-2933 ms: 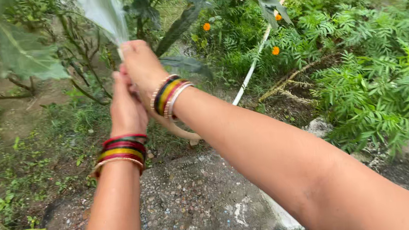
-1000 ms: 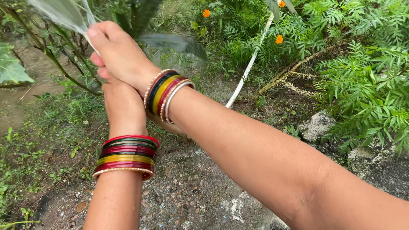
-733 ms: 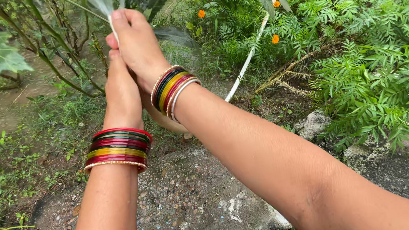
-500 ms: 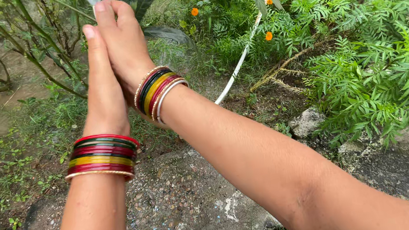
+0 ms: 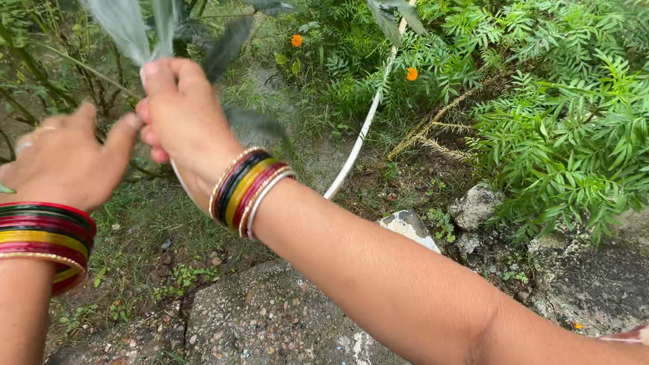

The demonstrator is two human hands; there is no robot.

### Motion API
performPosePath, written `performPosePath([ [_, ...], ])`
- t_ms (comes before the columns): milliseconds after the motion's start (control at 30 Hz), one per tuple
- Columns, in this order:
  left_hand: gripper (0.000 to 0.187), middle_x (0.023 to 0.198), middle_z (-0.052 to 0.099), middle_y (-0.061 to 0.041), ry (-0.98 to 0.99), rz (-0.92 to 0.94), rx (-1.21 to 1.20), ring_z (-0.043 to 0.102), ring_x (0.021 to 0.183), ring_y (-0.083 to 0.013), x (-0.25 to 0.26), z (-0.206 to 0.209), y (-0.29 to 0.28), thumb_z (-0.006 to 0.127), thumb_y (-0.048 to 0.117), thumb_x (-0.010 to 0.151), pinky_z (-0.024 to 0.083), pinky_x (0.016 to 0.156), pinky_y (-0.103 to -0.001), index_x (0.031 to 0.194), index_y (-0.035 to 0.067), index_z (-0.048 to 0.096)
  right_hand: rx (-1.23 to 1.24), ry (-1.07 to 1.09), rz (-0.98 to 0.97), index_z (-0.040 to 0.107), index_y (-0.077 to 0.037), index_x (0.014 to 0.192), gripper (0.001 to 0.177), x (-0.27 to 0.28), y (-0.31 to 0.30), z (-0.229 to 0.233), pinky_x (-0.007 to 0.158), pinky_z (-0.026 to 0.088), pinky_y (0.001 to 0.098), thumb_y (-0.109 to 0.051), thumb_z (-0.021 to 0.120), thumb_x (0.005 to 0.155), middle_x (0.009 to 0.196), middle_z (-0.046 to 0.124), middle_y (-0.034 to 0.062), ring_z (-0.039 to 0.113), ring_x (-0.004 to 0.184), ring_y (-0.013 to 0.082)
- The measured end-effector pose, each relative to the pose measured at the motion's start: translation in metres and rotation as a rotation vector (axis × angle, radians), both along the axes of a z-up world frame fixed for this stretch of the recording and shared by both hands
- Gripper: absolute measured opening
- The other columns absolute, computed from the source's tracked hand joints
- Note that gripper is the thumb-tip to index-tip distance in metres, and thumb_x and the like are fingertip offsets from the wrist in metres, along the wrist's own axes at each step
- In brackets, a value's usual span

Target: The person waters several plants and a garden area using a hose, spraying water over the leaves and soil.

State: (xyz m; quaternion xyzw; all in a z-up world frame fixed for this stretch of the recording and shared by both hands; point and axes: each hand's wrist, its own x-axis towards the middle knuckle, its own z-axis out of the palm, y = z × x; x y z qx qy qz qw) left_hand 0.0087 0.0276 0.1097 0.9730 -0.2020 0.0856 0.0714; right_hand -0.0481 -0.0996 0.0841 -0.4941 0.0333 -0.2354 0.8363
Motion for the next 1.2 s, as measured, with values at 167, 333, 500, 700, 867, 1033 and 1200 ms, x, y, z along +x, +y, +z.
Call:
performPosePath([
  [167,0.078,0.164,0.028,-0.011,0.075,-0.005,0.289,0.021,0.152,-0.034,-0.002,-0.015,0.0,0.048,0.065,0.089,0.02,0.114,-0.07,0.156,0.026,0.035,0.026,-0.08,0.126,0.047,-0.006,0.127,0.034,-0.017,0.01,0.008,0.044,0.037,0.0242,-0.033,0.047,0.106,0.077,0.049,0.0003,0.043,0.056,0.0069],
  [333,0.079,0.168,0.018,-0.007,0.152,0.008,0.301,0.011,0.155,-0.0321,0.002,-0.031,0.008,0.041,0.071,0.092,0.012,0.119,-0.068,0.159,0.03,0.028,-0.053,-0.13,0.031,0.046,-0.006,0.128,0.032,-0.037,0.018,0.024,0.041,0.038,0.0247,-0.03,0.045,0.106,0.077,0.051,0.0014,0.044,0.055,0.0077],
  [500,0.083,0.169,0.01,-0.007,0.153,0.012,0.275,0.006,0.156,-0.0318,0.014,-0.043,0.008,0.043,0.073,0.091,0.007,0.12,-0.067,0.159,0.03,0.025,0.163,-0.121,-0.067,0.045,-0.01,0.126,0.029,-0.039,0.007,0.001,0.043,0.035,0.0238,-0.031,0.044,0.107,0.078,0.05,0.0006,0.042,0.054,0.0072],
  [700,0.081,0.17,0.01,-0.008,0.122,-0.08,0.212,0.008,0.155,-0.033,0.04,-0.057,0.01,0.047,0.065,0.09,0.009,0.119,-0.066,0.159,0.025,0.029,0.113,0.03,-0.024,0.046,-0.014,0.121,0.025,-0.032,0.016,-0.042,0.043,0.035,0.0235,-0.033,0.044,0.105,0.076,0.05,0.0002,0.043,0.054,0.0065],
  [867,0.089,0.169,0.015,-0.008,0.216,0.019,0.183,0.011,0.156,-0.0315,0.043,-0.071,0.019,0.046,0.066,0.091,0.01,0.12,-0.067,0.162,0.02,0.019,0.056,0.097,-0.009,0.047,-0.012,0.12,0.028,-0.022,0.019,-0.058,0.043,0.036,0.0239,-0.035,0.044,0.105,0.076,0.051,-0.0001,0.044,0.054,0.0074],
  [1033,0.094,0.169,0.017,-0.012,0.258,0.166,0.091,0.017,0.156,-0.0327,0.041,-0.066,0.027,0.039,0.074,0.092,0.01,0.122,-0.065,0.163,0.015,0.018,-0.02,0.064,0.089,0.047,-0.012,0.122,0.028,-0.011,-0.008,-0.055,0.043,0.036,0.024,-0.034,0.046,0.106,0.076,0.049,0.0,0.043,0.054,0.0066],
  [1200,0.093,0.17,0.016,-0.011,0.262,0.163,0.081,0.017,0.156,-0.0324,0.051,-0.069,0.031,0.037,0.073,0.093,0.01,0.122,-0.066,0.163,0.015,0.018,-0.014,0.011,0.019,0.046,-0.011,0.122,0.028,-0.006,-0.012,-0.054,0.04,0.035,0.0238,-0.033,0.045,0.105,0.074,0.049,0.0006,0.042,0.051,0.0062],
])
